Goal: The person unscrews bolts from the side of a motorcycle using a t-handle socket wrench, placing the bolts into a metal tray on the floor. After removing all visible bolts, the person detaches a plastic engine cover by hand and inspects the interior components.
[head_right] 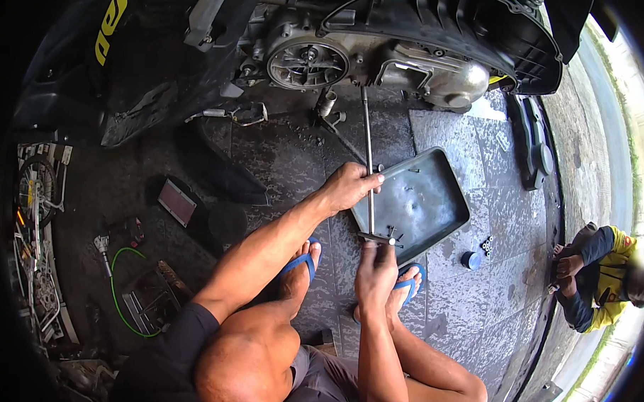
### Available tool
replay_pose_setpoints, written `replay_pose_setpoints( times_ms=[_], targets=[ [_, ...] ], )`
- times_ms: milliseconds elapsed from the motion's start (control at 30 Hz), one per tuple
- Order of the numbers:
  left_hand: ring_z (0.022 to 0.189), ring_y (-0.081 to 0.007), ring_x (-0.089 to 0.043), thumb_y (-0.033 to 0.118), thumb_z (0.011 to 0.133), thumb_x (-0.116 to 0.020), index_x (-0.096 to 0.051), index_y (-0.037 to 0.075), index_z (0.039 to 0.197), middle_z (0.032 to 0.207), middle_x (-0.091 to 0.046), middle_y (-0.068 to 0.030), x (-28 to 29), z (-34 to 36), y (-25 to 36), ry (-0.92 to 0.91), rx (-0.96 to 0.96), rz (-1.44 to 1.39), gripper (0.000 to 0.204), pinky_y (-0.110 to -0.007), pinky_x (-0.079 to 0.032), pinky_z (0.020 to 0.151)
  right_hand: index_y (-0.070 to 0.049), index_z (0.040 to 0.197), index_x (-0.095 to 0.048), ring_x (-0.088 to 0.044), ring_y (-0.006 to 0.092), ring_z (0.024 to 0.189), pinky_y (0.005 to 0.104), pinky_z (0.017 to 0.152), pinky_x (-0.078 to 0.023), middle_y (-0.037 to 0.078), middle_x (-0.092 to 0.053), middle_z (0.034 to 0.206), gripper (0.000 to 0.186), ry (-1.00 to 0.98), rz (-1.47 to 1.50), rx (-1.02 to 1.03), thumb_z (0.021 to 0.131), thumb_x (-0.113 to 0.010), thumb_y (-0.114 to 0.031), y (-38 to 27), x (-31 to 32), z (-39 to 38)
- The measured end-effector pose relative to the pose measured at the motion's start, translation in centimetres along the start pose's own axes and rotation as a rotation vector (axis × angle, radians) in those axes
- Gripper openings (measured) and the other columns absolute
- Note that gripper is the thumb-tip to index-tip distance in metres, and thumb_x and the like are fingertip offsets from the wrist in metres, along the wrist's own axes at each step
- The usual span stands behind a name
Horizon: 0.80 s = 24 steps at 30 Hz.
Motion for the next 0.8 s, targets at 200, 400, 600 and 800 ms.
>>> replay_pose_setpoints(
  times_ms=[200,400,600,800],
  targets=[
    [0.063,-0.008,-0.052,0.032,0.089,-0.064,-0.069,0.003,0.073,0.065,-0.061,-0.0005,-0.2,0.3,-0.2,-0.002,0.018,0.047,0.033,-0.028,-0.042,0.061,0.004,0.087,-0.062,-0.034,0.0105,0.048,0.023,0.045,-0.027,-0.001,-0.041,0.056,0.071,-0.145,0.863,-0.61,0.098,-0.037,-0.061,1.8,-2.9,0.1],
    [0.064,-0.0101,-0.055,0.033,0.088,-0.064,-0.07,0.003,0.073,0.066,-0.063,-0.0021,0.9,0.2,-0.6,0.015,0.051,0.056,0.034,-0.029,-0.043,0.063,0.001,0.111,-0.061,-0.058,0.0238,0.071,0.0414,0.068,-0.046,0.014,-0.062,0.079,0.034,-0.261,-0.604,-0.103,0.091,-0.061,-0.026,-3.6,2.8,0.9],
    [0.066,-0.011,-0.056,0.034,0.088,-0.064,-0.07,0.0,0.076,0.066,-0.064,-0.0046,0.3,0.1,0.3,0.011,0.071,0.047,0.037,-0.03,-0.045,0.064,0.002,0.139,-0.038,-0.055,0.0331,0.108,0.0518,0.112,-0.022,0.013,-0.062,0.1,0.086,-0.138,-0.925,0.768,0.07,-0.081,-0.026,-10.6,-2.3,-0.2],
    [0.051,-0.0063,-0.042,0.048,0.1,-0.04,-0.064,0.003,0.088,0.057,-0.045,0.0023,1.8,-5.5,0.0,0.109,0.052,-0.545,0.053,-0.024,-0.035,0.048,0.002,0.122,-0.055,-0.065,0.0263,0.086,0.0525,0.112,-0.021,0.009,-0.065,0.08,0.08,-0.16,-0.919,0.723,0.067,-0.081,-0.05,-9.0,-2.2,2.3]
  ],
)
Point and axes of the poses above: each hand's wrist, its own z-axis towards the middle knuckle, its own x-axis out of the back of the hand, y = z × x, the point moved 9 cm from there along z, towards the middle knuckle
